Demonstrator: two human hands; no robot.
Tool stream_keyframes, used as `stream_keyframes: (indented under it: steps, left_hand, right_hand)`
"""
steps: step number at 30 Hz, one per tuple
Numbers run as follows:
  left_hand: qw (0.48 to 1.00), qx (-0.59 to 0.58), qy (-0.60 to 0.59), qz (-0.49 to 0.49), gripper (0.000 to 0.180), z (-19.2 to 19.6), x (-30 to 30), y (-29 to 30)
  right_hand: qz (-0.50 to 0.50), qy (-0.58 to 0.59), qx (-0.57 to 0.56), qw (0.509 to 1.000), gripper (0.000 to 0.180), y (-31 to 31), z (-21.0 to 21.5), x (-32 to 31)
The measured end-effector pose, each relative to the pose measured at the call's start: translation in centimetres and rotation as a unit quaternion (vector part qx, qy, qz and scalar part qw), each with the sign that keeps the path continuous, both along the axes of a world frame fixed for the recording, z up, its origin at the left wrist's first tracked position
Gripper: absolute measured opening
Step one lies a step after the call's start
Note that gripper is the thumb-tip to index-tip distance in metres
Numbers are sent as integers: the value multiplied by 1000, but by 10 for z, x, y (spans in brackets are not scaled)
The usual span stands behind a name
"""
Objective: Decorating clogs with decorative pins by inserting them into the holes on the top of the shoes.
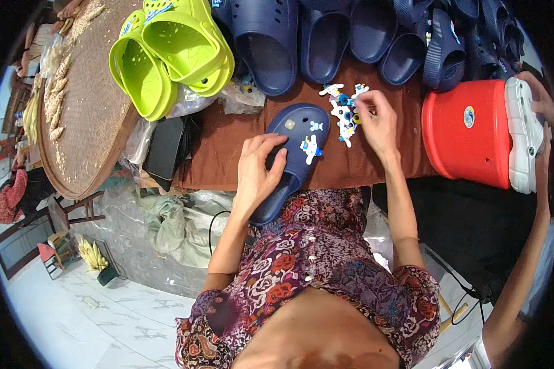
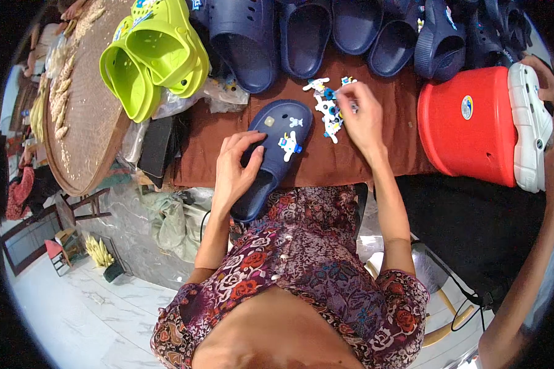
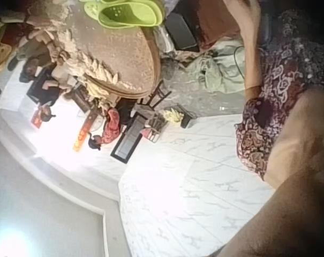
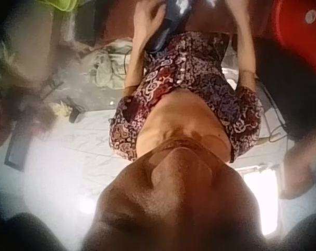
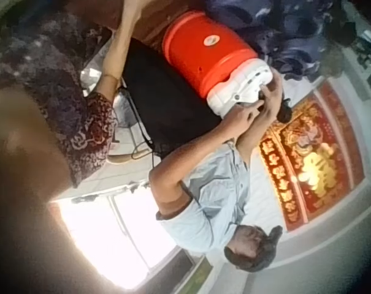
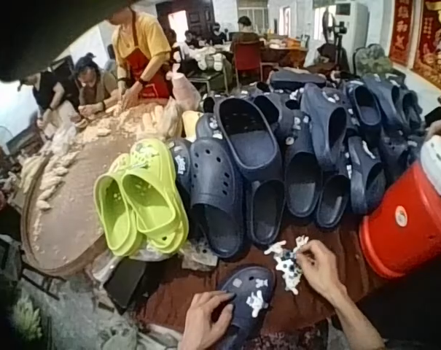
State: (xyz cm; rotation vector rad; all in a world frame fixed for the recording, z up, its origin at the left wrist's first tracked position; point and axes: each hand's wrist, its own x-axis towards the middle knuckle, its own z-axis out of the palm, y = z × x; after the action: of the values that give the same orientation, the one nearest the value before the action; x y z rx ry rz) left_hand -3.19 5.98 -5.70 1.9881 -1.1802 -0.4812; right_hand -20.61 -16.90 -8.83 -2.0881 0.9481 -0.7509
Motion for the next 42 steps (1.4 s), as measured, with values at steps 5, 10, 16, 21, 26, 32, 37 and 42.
stream_keyframes:
  steps: [5,10,16,21,26,32,37,42]
  left_hand:
    - [1000,2,27,-5,25,1,7,-4]
    - [1000,2,23,-4,25,-1,12,-7]
    - [1000,-22,9,-7,25,-9,14,-18]
    - [999,-29,-4,-40,27,-11,17,-36]
    - [998,-25,-20,-57,27,-13,17,-46]
    - [999,-19,-16,-45,25,-15,17,-48]
    - [999,-21,-28,-42,22,-18,18,-50]
    - [999,-13,-21,-23,20,-22,18,-53]
  right_hand:
    - [136,-24,-50,989,10,40,10,29]
    - [173,-45,-184,967,11,46,2,44]
    - [211,-15,-187,959,13,51,7,43]
    - [223,-13,-192,955,14,53,5,41]
    - [223,-20,-159,961,12,52,11,40]
    - [127,-20,49,991,22,42,5,44]
    - [146,5,50,988,31,35,-6,48]
    - [152,11,65,986,34,35,-2,49]
